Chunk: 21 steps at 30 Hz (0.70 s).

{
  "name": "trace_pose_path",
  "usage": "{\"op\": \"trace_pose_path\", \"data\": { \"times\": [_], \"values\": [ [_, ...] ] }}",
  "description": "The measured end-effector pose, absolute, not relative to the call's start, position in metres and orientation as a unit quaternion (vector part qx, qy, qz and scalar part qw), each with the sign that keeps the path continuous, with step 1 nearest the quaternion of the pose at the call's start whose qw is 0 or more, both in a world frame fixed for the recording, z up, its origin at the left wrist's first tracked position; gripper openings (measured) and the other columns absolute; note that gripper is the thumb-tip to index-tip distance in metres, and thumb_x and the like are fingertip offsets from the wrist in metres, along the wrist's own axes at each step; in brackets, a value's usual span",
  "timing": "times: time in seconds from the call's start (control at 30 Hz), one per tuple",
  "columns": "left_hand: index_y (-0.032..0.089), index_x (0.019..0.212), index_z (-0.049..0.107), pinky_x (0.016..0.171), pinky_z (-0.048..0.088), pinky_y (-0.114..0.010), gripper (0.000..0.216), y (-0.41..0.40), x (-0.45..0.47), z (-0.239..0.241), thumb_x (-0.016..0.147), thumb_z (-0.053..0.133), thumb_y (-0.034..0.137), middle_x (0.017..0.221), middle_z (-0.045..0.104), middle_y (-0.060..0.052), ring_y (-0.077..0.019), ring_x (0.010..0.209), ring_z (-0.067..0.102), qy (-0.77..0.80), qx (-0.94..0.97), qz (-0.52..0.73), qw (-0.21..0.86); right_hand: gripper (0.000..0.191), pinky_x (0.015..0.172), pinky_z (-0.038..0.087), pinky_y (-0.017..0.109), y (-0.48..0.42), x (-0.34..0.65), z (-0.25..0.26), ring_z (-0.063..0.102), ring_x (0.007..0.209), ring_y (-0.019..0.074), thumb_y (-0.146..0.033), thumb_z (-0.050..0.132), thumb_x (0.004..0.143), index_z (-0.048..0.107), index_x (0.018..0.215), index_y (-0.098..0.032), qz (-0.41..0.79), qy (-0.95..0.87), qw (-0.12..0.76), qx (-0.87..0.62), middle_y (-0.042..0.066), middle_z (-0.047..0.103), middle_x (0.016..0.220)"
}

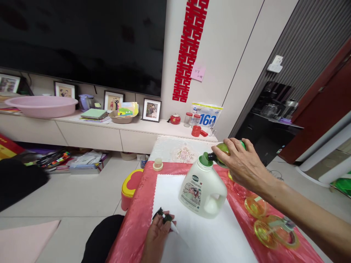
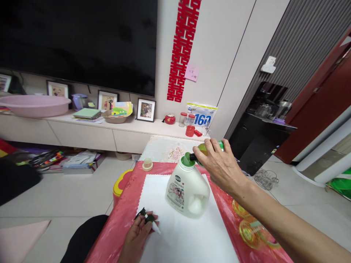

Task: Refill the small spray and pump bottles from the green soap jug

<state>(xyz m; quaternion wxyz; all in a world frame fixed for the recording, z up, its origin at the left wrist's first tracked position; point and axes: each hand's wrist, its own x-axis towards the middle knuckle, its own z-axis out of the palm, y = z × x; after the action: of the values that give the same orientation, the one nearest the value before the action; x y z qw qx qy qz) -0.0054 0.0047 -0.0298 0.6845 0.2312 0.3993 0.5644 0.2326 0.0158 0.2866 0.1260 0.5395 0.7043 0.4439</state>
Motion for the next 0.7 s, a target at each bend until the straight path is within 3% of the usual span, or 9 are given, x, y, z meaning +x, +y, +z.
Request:
{"op": "trace_pose_path", "data": {
  "times": [0.7],
  "values": [
    [0.017, 0.097, 0.067, 0.069, 0.059, -0.034, 0.068, 0.007, -0.002, -0.029, 0.048, 0.093, 0.055, 0.087, 0.078, -0.01, -0.0257, 0.073, 0.075, 0.415, 0.228, 0.561, 0.68, 0.049, 0.102, 0.031, 0.053, 0.015, 0.224, 0.299, 0.047, 0.119, 0.0323, -0.002, 0.048, 0.082, 0.051, 0.126, -0.023, 0.472, 0.717, 0.15, 0.49, 0.019, 0.053, 0.129]
  ]
}}
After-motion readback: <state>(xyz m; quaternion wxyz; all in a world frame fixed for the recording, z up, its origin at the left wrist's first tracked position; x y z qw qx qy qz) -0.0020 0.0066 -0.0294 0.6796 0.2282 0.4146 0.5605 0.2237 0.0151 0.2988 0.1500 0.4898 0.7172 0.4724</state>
